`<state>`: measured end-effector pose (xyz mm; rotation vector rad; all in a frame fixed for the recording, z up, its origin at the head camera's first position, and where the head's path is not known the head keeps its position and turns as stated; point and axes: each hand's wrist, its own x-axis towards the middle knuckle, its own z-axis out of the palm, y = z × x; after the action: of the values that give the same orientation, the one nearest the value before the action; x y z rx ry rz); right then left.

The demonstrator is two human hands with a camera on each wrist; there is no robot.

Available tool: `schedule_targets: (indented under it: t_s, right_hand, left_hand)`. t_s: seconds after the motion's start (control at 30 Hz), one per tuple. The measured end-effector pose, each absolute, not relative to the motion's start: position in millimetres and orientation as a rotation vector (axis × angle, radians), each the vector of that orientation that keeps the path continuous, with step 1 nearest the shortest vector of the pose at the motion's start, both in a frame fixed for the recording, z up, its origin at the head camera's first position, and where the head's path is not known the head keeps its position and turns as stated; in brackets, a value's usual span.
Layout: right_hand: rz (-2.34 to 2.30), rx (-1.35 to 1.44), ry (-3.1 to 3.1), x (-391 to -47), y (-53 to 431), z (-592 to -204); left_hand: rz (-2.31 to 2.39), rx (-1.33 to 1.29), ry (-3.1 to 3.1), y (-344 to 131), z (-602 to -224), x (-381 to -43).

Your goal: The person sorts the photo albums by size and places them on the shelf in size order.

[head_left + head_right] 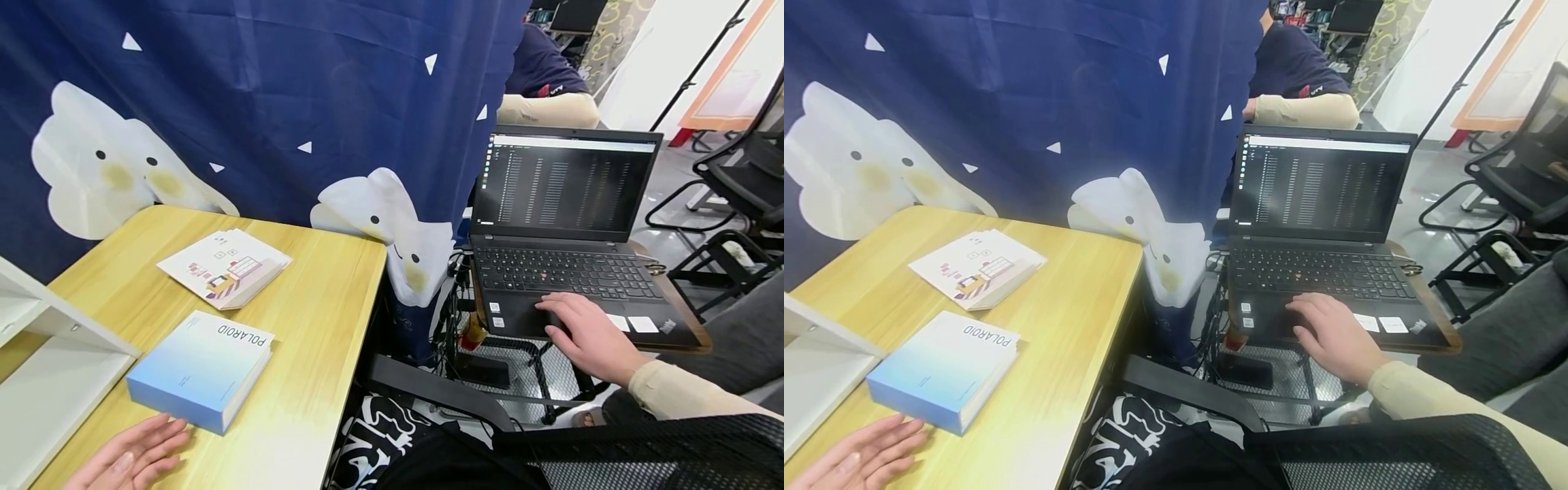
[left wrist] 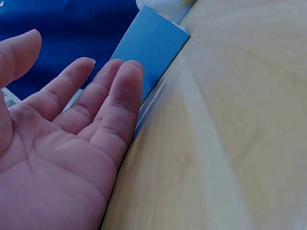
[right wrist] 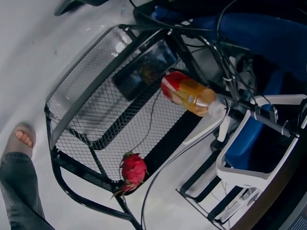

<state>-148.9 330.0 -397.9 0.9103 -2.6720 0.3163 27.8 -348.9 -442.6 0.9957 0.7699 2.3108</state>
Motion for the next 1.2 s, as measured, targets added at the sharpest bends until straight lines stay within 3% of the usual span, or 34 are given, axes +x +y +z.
schedule_targets:
  t_s: [0.4,0.63,1.2]
  right_hand:
    - [0.302,0.815,-2.691,-150.3,338.6,-401.4]
    - [0.293,0.939,-2.678,-152.3,329.6,-401.0]
    - [0.283,0.932,-2.691,-149.0,325.2,-400.2]
  left_hand:
    - [2.337,1.052,0.853,-345.7,-441.0,29.1]
    - [2.359,1.042,0.837,-343.7,-439.6,30.9]
    - [2.480,1.004,1.012,-341.5,-445.3,36.1]
